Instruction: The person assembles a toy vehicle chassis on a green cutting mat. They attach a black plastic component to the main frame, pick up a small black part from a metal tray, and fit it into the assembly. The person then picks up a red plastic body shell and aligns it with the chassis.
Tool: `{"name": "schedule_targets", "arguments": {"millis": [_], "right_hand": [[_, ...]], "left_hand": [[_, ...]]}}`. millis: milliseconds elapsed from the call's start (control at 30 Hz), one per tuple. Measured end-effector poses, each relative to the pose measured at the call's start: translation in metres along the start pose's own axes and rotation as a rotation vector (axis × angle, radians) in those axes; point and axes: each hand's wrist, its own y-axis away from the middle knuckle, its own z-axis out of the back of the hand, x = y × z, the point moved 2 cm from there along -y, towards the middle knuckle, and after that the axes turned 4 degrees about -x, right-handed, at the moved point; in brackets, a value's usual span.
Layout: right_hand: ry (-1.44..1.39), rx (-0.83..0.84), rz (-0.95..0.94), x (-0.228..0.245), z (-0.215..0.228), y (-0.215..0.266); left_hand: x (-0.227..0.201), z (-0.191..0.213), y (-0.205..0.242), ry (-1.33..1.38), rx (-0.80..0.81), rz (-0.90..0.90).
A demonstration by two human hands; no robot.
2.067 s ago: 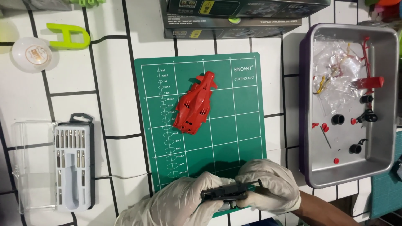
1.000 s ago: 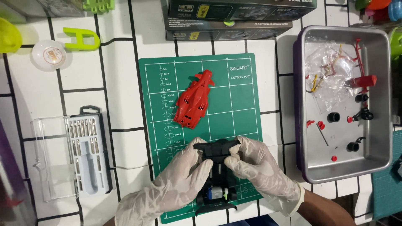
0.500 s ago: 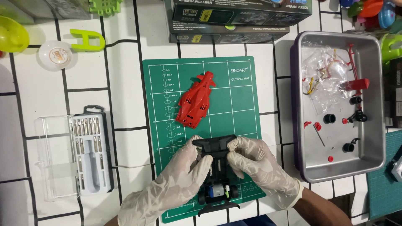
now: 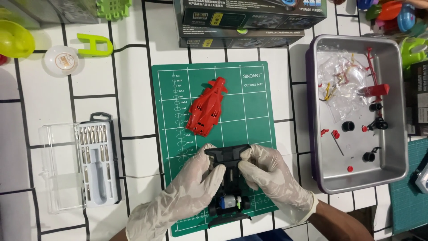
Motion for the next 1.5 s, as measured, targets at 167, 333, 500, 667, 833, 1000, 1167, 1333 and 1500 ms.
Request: {"name": "schedule_targets", "arguments": {"millis": [167, 333, 500, 667, 833, 1000, 1167, 1333, 1500], "right_hand": [[-0.059, 0.013, -0.033, 0.001, -0.001, -0.001], [-0.021, 0.175, 0.114, 0.018, -0.002, 0.003], [-0.073, 0.207, -0.011, 0.011, 0.002, 0.006], [-0.068, 0.212, -0.001, 0.009, -0.004, 0.006], [-0.008, 0.127, -0.001, 0.015, -0.006, 0.012], [-0.166, 0.219, 0.005, 0.006, -0.004, 0.012], [0.013, 0.192, 0.068, 0.016, -0.008, 0.014], [-0.319, 0.328, -0.159, 0.002, 0.009, 0.011], [-0.421, 0.414, -0.247, -0.007, 0.012, 0.009]], "left_hand": [[-0.007, 0.0, 0.004, 0.003, -0.025, 0.036], [-0.042, 0.001, 0.017, -0.134, -0.088, 0.149], [-0.032, -0.001, 0.022, -0.311, -0.04, 0.339], [-0.024, -0.007, 0.021, -0.363, -0.155, 0.195], [-0.017, -0.014, 0.027, -0.426, -0.172, 0.301], [-0.018, -0.019, 0.032, -0.452, -0.192, 0.243], [-0.013, -0.022, 0.032, -0.443, -0.222, 0.115], [-0.044, -0.012, 0.042, -0.252, -0.121, 0.507], [-0.071, -0.004, 0.049, -0.162, -0.08, 0.626]]}}
